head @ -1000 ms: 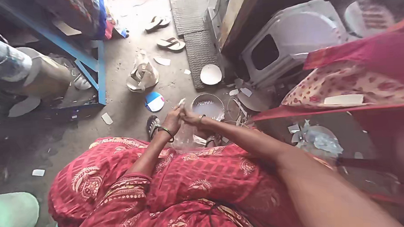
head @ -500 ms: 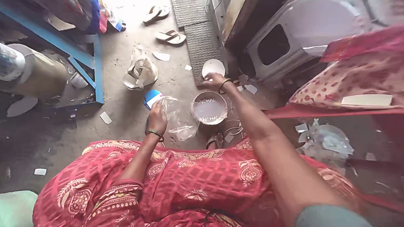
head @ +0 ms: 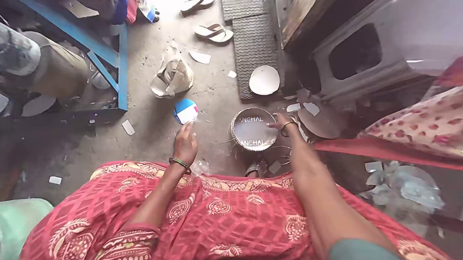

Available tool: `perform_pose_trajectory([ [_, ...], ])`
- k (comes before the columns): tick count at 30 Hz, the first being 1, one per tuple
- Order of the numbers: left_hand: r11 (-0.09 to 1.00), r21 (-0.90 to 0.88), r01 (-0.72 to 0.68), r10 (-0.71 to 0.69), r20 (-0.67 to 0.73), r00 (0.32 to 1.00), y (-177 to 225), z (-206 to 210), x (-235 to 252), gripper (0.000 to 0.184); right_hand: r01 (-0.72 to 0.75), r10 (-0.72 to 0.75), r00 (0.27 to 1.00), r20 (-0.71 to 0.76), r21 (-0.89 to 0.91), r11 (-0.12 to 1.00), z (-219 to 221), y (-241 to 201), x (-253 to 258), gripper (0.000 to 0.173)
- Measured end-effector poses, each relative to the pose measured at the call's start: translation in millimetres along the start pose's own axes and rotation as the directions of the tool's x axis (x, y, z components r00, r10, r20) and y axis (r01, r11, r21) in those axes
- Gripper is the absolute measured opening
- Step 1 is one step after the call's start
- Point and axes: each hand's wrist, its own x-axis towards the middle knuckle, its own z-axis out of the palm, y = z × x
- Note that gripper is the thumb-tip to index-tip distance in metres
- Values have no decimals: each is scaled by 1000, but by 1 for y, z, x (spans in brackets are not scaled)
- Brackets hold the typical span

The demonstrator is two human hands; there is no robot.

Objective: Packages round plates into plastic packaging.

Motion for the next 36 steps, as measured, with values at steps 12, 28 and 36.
perform_pose_trajectory([
  [12, 984, 165, 71, -146, 505, 850, -5, 8, -1, 41, -195, 193, 981, 28, 83, 977, 24, -8, -12, 54],
  [28, 959, 174, 222, -277, 430, 859, 0, 3, 2, 44, 224, -245, 969, 6, 381, 897, -31, -92, -72, 47],
  [36, 932, -363, -7, 130, 315, 940, 18, -7, 3, 45, 554, -562, 826, 45, 112, 825, -130, -154, -175, 47],
])
